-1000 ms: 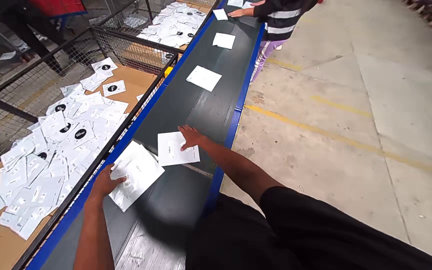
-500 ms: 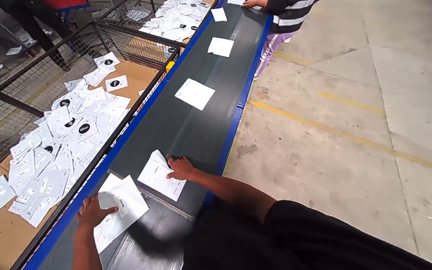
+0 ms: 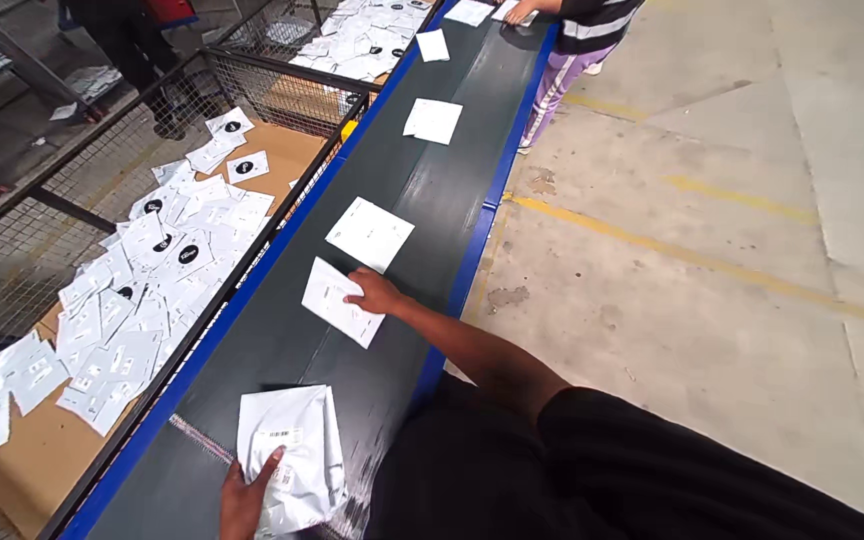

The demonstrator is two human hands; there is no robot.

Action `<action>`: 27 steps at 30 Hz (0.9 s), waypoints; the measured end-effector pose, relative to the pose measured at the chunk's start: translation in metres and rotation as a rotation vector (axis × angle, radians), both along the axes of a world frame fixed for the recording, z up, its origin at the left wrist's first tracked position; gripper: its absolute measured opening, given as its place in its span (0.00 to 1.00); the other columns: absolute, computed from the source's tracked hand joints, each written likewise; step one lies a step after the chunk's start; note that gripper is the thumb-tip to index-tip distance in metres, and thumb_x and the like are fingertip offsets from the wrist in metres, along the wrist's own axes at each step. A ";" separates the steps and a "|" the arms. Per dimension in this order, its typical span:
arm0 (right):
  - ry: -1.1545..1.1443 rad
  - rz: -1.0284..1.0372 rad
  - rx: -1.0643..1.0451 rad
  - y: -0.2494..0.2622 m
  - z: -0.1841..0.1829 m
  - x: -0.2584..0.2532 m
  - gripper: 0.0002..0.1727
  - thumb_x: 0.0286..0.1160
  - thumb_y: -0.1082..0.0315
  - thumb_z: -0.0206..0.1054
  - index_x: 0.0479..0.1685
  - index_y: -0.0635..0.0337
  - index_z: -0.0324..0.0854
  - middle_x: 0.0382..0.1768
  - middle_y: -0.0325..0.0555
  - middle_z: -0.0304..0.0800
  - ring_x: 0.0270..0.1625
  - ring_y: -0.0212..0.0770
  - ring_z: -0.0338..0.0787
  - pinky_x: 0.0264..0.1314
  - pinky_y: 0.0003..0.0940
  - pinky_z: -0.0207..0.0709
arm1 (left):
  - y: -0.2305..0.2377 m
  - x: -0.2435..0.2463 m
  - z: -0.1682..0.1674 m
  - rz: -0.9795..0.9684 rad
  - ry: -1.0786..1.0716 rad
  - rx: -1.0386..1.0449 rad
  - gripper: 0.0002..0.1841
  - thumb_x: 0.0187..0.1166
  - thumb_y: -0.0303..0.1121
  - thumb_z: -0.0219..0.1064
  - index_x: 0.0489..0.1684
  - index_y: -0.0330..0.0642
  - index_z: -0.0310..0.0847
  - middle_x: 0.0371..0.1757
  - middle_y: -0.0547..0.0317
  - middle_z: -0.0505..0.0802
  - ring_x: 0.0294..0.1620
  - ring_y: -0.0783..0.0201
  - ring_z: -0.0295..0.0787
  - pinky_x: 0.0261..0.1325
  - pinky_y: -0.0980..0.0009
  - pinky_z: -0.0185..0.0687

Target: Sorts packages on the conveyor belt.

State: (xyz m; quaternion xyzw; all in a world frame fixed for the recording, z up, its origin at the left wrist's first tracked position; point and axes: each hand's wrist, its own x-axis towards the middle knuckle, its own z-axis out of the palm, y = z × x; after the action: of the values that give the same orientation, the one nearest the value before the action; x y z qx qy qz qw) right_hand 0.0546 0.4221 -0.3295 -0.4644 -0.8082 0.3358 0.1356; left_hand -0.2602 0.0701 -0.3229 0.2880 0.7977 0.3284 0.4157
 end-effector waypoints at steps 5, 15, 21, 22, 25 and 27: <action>-0.122 -0.206 0.032 0.083 -0.005 0.012 0.34 0.71 0.42 0.72 0.74 0.51 0.81 0.82 0.60 0.70 0.84 0.63 0.69 0.75 0.68 0.70 | 0.035 0.057 -0.008 0.270 -0.255 0.252 0.21 0.73 0.33 0.79 0.60 0.30 0.83 0.45 0.46 0.97 0.42 0.56 0.97 0.50 0.56 0.96; -0.205 -0.081 0.020 -0.015 -0.036 -0.030 0.37 0.64 0.39 0.76 0.69 0.54 0.83 0.73 0.62 0.78 0.76 0.65 0.75 0.73 0.67 0.70 | 0.146 0.109 -0.030 0.266 -0.094 0.185 0.30 0.81 0.44 0.72 0.74 0.29 0.72 0.63 0.35 0.88 0.64 0.48 0.88 0.69 0.48 0.83; 0.293 -0.191 -0.537 -0.097 -0.030 -0.045 0.27 0.85 0.51 0.60 0.74 0.60 0.72 0.57 0.57 0.89 0.61 0.50 0.90 0.66 0.52 0.83 | 0.136 0.102 -0.037 0.102 0.290 -0.003 0.44 0.71 0.51 0.78 0.78 0.23 0.67 0.79 0.21 0.72 0.82 0.30 0.65 0.84 0.38 0.60; 0.395 -0.259 -0.729 -0.108 -0.024 -0.047 0.32 0.84 0.44 0.62 0.75 0.59 0.71 0.59 0.57 0.88 0.62 0.49 0.89 0.67 0.50 0.82 | 0.132 0.100 -0.036 0.101 0.282 -0.008 0.44 0.70 0.50 0.79 0.78 0.23 0.68 0.78 0.21 0.73 0.81 0.30 0.67 0.83 0.38 0.61; 0.561 -0.286 -1.094 -0.138 -0.007 -0.049 0.46 0.68 0.30 0.72 0.72 0.61 0.76 0.62 0.55 0.89 0.64 0.46 0.90 0.70 0.51 0.82 | 0.117 0.095 -0.034 0.165 0.110 0.076 0.40 0.70 0.43 0.81 0.77 0.27 0.69 0.67 0.31 0.85 0.69 0.43 0.83 0.74 0.45 0.78; 0.579 -0.155 -1.166 -0.152 0.004 -0.048 0.43 0.68 0.32 0.74 0.71 0.60 0.77 0.60 0.51 0.91 0.62 0.43 0.91 0.69 0.48 0.84 | 0.110 0.097 -0.028 0.214 -0.062 0.114 0.37 0.69 0.35 0.82 0.76 0.27 0.68 0.60 0.33 0.89 0.59 0.48 0.89 0.65 0.48 0.84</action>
State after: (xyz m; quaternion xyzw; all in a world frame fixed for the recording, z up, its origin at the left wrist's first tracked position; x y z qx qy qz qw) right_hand 0.0064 0.2697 -0.3251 -0.4097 -0.3886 0.8196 0.0973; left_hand -0.1632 0.1801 -0.3507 0.2142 0.7907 0.4243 0.3859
